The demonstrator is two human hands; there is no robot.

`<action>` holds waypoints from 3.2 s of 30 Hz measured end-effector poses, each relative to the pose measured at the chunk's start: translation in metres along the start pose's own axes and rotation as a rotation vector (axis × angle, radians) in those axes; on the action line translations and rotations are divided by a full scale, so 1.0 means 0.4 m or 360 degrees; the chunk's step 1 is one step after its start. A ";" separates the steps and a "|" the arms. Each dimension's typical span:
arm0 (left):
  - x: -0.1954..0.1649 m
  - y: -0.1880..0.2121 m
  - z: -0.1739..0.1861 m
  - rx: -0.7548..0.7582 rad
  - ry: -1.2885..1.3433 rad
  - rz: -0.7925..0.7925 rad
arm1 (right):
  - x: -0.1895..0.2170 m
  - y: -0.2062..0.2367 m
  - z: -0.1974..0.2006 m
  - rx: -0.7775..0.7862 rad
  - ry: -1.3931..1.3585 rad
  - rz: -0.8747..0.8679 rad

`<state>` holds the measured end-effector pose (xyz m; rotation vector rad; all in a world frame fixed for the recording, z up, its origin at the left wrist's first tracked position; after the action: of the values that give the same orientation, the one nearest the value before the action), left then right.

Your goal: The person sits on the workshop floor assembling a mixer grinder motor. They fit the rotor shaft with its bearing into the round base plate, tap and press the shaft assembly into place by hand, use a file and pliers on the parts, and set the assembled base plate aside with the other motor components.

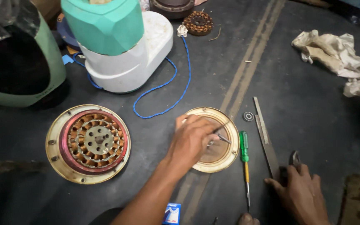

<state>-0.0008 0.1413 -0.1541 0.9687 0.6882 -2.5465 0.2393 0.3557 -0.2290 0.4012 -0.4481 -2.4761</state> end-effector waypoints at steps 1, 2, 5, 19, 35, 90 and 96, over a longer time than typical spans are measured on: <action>0.012 0.000 0.003 -0.0029 0.0030 0.0054 | -0.008 0.004 -0.003 -0.0036 -0.0032 0.0002; 0.016 0.001 0.006 -0.0053 0.0042 0.0065 | -0.013 0.003 -0.004 -0.0050 -0.0091 0.0008; 0.020 0.003 0.007 -0.0096 0.0038 0.0077 | -0.012 -0.015 0.009 -0.0073 -0.0239 0.0011; 0.036 0.001 -0.008 -0.0086 0.0126 0.0182 | -0.199 -0.116 -0.105 0.0128 -0.2313 -0.0143; 0.064 -0.005 0.000 -0.0181 0.0442 0.0140 | 0.170 0.124 0.244 0.0320 -0.0677 0.0577; 0.083 -0.011 -0.032 -0.0071 0.0383 0.0181 | 0.155 0.097 0.269 0.0262 -0.0182 0.0593; 0.084 -0.009 -0.037 -0.0064 0.0384 0.0191 | 0.195 0.130 0.315 -0.0058 -0.0385 0.1052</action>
<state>-0.0187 0.1480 -0.1858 1.2766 0.7197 -2.3269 0.1562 0.2975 -0.1092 -0.0668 -0.5301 -1.8832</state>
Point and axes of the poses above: each hand's wrist, its own y-axis away from the middle knuckle, its own z-axis out of the back of the hand, x = y × z, the point moved 10 cm from there along -y, towards the middle knuckle, and after that the axes turned 11 degrees about x, right-handed, at the moved point
